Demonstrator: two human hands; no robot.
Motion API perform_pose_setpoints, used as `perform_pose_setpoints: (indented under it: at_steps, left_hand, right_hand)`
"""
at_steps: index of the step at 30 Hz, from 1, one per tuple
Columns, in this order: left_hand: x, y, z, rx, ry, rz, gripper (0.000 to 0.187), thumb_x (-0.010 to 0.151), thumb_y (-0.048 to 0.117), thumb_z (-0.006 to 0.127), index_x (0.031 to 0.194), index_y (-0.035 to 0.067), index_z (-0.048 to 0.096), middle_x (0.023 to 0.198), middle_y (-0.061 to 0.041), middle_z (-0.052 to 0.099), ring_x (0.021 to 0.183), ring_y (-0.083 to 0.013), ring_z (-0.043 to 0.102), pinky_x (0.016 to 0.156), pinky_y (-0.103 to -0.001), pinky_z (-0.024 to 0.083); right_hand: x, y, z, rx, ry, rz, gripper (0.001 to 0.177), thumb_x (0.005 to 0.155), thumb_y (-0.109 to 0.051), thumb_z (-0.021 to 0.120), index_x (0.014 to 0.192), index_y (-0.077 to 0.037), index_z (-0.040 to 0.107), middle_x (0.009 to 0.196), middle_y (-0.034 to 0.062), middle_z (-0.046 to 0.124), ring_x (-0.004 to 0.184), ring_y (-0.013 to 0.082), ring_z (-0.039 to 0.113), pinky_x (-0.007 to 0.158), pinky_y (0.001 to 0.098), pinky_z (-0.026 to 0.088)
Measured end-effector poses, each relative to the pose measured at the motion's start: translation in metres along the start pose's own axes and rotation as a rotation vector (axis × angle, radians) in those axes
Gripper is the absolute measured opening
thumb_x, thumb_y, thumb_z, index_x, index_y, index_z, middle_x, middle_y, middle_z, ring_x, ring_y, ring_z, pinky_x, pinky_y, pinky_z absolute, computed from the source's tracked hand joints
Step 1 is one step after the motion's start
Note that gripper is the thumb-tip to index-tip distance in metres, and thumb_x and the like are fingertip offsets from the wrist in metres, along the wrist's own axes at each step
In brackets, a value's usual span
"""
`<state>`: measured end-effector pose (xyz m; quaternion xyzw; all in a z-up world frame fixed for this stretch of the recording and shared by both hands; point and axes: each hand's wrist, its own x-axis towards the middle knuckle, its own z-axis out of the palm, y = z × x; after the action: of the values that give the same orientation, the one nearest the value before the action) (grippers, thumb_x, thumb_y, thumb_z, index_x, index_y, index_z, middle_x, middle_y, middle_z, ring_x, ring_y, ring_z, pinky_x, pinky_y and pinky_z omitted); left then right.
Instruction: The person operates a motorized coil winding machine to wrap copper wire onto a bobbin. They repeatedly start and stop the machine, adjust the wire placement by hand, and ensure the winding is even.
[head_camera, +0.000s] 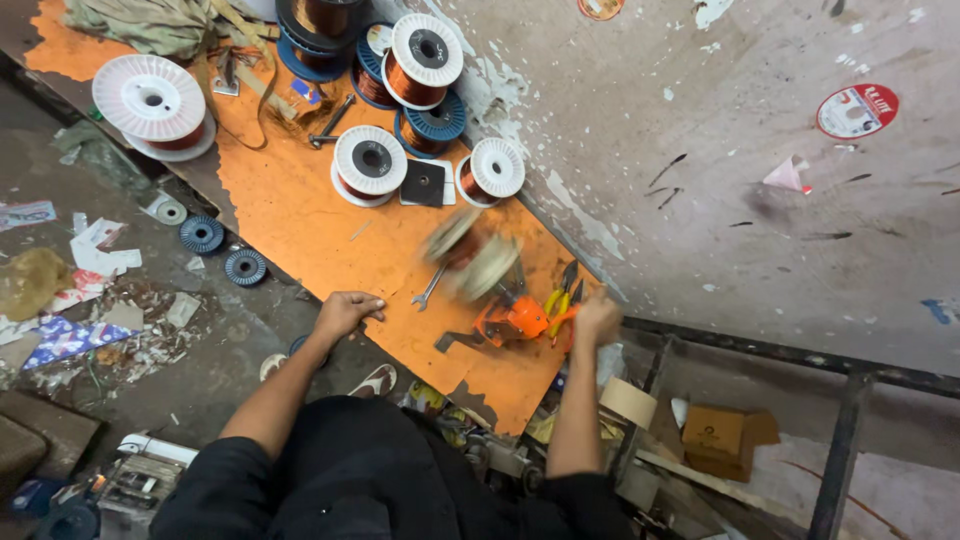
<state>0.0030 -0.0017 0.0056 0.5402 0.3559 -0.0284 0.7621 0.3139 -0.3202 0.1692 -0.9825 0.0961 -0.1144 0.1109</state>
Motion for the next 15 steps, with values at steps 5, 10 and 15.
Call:
perform_pose_setpoints:
  at_steps: [5,10,15]
  left_hand:
    - [0.002,0.0,-0.001,-0.011,-0.014,-0.003,0.026,0.093,0.021,0.073,0.105,0.0,0.079,0.082,-0.008,0.08,0.037,-0.0089,0.047,0.035,-0.026,0.036]
    - [0.003,-0.002,-0.001,-0.055,-0.037,0.004,0.024,0.093,0.019,0.072,0.105,-0.002,0.078,0.082,-0.01,0.08,0.035,-0.0097,0.046,0.034,-0.026,0.034]
    - [0.0,-0.001,-0.004,-0.071,-0.044,0.008,0.025,0.093,0.019,0.072,0.104,-0.003,0.078,0.08,-0.011,0.079,0.034,-0.0105,0.044,0.034,-0.027,0.033]
  right_hand:
    - [-0.075,0.025,0.051,0.339,-0.308,-0.329,0.041,0.089,-0.044,0.062,0.102,-0.007,0.072,0.092,0.0218,0.073,0.086,0.0419,0.071,0.068,0.0562,0.051]
    - [-0.155,0.072,0.015,-0.063,-0.677,-0.147,0.043,0.093,-0.045,0.054,0.079,-0.014,0.079,0.079,0.0151,0.076,0.077,0.0359,0.075,0.07,0.0509,0.055]
    - [-0.115,0.075,-0.068,-0.038,-0.307,-0.219,0.067,0.099,-0.059,0.042,0.075,-0.008,0.079,0.072,0.0188,0.073,0.071,0.0408,0.071,0.069,0.0535,0.051]
